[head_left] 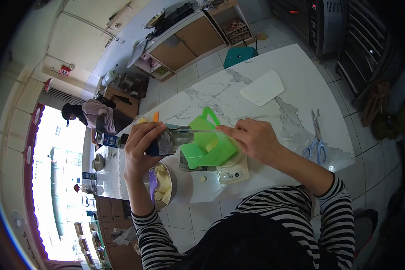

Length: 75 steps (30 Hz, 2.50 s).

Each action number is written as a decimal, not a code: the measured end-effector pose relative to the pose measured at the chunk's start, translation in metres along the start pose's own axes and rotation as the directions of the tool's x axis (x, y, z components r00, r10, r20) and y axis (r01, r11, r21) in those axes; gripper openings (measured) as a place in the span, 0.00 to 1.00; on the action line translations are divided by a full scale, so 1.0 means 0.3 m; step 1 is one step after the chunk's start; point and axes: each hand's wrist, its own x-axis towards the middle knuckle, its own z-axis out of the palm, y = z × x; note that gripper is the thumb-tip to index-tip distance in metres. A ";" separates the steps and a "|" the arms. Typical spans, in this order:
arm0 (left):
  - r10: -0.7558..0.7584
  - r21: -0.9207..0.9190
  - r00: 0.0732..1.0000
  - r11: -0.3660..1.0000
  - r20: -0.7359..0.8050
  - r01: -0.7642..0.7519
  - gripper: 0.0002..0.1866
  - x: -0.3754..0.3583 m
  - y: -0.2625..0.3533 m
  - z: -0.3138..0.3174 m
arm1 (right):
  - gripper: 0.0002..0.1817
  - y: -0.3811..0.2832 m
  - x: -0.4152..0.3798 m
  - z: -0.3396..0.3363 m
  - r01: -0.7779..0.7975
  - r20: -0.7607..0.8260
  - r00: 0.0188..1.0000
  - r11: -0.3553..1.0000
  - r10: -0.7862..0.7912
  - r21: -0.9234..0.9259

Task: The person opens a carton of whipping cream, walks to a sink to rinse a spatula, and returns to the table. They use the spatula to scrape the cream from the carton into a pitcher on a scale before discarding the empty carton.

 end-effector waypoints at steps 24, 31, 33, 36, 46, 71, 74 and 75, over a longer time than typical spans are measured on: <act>-0.006 -0.038 1.000 0.999 -0.014 0.005 0.34 0.011 -0.029 0.002 | 0.24 -0.041 0.026 -0.064 0.062 0.020 0.998 0.975 -0.059 -0.212; 0.084 0.007 0.995 0.996 -0.053 -0.084 0.32 0.013 -0.023 -0.006 | 0.20 -0.060 0.042 0.003 -0.090 0.198 0.974 0.989 0.112 -0.120; 0.103 0.029 0.992 0.994 -0.068 -0.101 0.32 -0.004 -0.021 -0.008 | 0.21 -0.048 0.051 -0.007 -0.132 0.254 0.956 0.989 0.145 -0.067; 0.134 0.065 0.984 0.990 -0.118 -0.127 0.30 -0.022 -0.014 -0.003 | 0.21 -0.020 0.058 -0.005 -0.191 0.336 0.925 0.982 0.179 0.003; 0.229 0.107 0.973 0.968 0.016 -0.229 0.26 -0.047 0.014 0.001 | 0.20 -0.051 0.089 -0.064 0.031 0.332 0.942 0.980 0.037 -0.197; 0.174 0.027 0.984 0.984 0.044 -0.175 0.29 -0.060 0.027 0.015 | 0.20 -0.026 0.050 -0.174 0.142 0.385 0.923 0.946 -0.021 -0.290; 0.157 0.037 0.987 0.987 0.029 -0.158 0.30 -0.065 0.019 0.009 | 0.20 -0.026 0.064 -0.215 0.135 0.380 0.925 0.932 0.003 -0.336; 0.142 0.036 0.990 0.989 0.024 -0.143 0.30 -0.065 0.018 0.009 | 0.20 -0.026 0.069 -0.223 0.127 0.332 0.943 0.937 -0.013 -0.325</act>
